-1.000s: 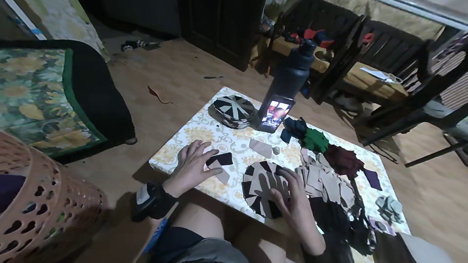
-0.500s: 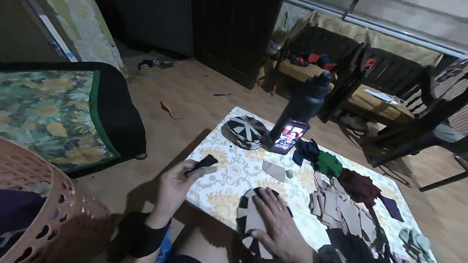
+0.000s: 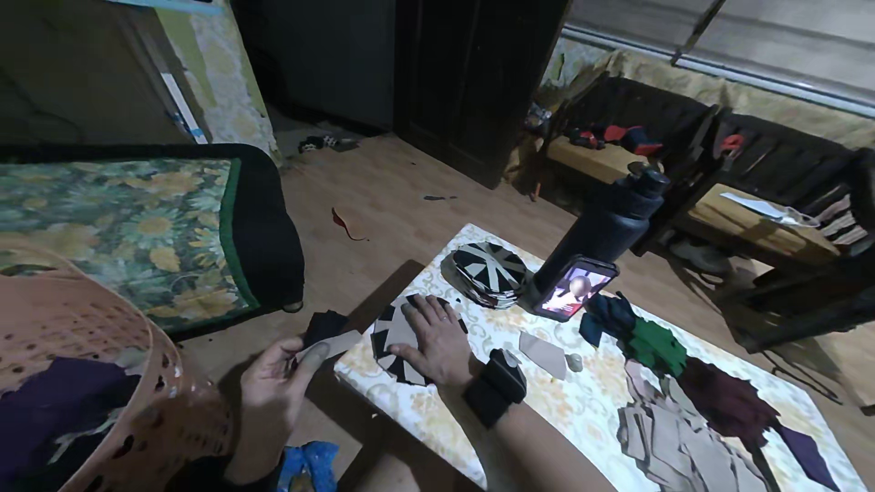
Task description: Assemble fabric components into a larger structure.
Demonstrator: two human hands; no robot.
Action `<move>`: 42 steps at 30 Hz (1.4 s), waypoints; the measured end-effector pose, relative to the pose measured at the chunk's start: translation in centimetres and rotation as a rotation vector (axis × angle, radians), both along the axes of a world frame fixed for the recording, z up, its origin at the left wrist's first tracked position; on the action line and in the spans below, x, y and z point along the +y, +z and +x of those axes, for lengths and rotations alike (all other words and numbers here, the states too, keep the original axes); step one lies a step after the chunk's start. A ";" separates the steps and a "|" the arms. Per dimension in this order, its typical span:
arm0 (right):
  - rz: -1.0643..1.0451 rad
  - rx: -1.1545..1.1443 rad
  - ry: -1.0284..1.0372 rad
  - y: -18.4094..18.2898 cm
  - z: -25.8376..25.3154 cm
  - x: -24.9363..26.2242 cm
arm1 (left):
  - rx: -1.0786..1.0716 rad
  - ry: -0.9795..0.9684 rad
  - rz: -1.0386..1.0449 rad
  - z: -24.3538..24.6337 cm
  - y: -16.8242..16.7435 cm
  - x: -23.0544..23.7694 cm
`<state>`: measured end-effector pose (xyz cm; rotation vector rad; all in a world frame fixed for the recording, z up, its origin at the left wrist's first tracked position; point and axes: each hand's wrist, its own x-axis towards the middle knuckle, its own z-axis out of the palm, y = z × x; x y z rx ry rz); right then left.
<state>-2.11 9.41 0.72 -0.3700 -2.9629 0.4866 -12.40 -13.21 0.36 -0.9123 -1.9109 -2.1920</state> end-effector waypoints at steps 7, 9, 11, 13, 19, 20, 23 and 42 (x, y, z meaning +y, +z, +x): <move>0.009 0.025 -0.028 -0.2 -0.4 0.6 | -0.015 -0.052 0.052 0.0 -1.1 1.2; -0.075 0.074 -0.049 0.7 0.1 1.0 | -0.022 -0.057 0.043 0.1 -1.2 1.6; -0.107 0.202 -0.112 1.0 0.9 2.1 | -0.016 -0.049 0.036 0.1 -1.4 1.5; -0.084 0.224 -0.166 0.9 1.9 3.8 | -0.017 -0.032 0.020 -0.1 -1.6 1.1; 0.093 0.120 -0.114 -0.1 6.2 5.0 | -0.039 -0.021 -0.022 -0.7 -1.9 0.3; 0.125 0.142 -0.106 -0.3 7.1 4.7 | -0.034 -0.022 -0.026 -0.8 -1.9 0.1; 0.169 0.141 -0.113 -0.2 10.7 3.2 | 0.013 -0.032 -0.068 -0.9 -1.9 -0.4; 0.369 0.270 -0.423 -0.5 28.4 -4.8 | 0.683 -0.779 -0.616 12.1 1.7 9.9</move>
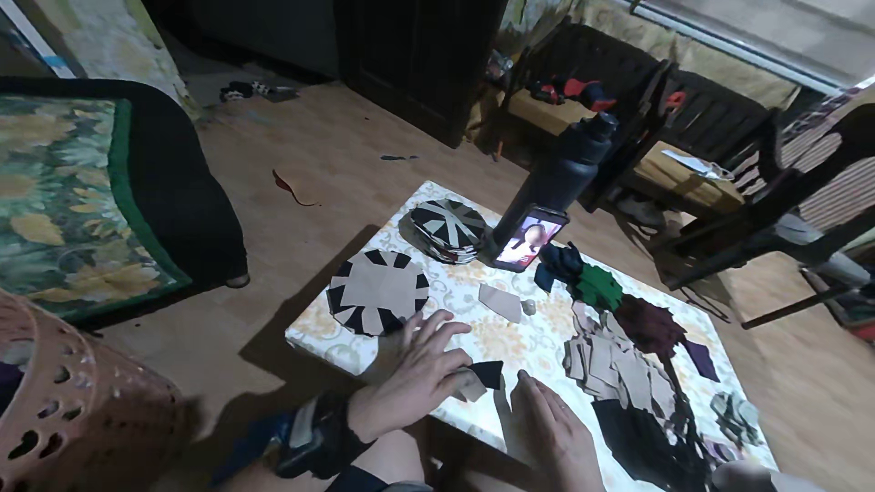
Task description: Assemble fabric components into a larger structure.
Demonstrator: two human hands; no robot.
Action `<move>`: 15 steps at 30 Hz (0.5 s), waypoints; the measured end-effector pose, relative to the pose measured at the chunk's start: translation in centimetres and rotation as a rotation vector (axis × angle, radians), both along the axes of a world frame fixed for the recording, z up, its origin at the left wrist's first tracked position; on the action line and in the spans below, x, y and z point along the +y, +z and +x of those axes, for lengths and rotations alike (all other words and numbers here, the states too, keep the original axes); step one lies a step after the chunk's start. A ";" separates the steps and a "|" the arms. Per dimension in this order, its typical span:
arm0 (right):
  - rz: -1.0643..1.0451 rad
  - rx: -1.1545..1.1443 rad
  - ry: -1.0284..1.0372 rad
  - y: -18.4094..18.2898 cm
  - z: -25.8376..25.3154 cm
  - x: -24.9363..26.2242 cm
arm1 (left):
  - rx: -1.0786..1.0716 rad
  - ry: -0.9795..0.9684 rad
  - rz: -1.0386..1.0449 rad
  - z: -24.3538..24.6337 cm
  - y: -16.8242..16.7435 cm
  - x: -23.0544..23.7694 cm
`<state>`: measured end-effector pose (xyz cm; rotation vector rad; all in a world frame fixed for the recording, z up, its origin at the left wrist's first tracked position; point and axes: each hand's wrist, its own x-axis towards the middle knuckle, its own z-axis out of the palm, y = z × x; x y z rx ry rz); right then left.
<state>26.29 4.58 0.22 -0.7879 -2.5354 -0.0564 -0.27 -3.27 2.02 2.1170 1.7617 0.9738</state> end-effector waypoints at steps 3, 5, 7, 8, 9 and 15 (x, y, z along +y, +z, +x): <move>-0.003 0.097 -0.017 -0.7 0.6 0.0 | 0.130 0.049 -0.117 1.4 -0.6 1.1; 0.001 0.138 -0.019 -1.3 0.7 0.2 | 0.160 0.158 -0.075 1.6 -0.6 1.2; 0.000 0.161 -0.017 -1.6 0.5 0.3 | 0.159 0.271 0.027 0.9 -0.4 0.9; -0.005 0.173 -0.013 -1.6 0.4 0.3 | 0.138 0.324 0.061 0.4 -0.2 0.8; -0.013 0.192 -0.010 -1.5 0.4 0.2 | 0.117 0.371 0.069 -0.4 0.2 0.6; -0.249 0.288 0.016 1.3 3.1 -1.3 | 0.194 0.502 -0.101 -6.7 0.9 1.8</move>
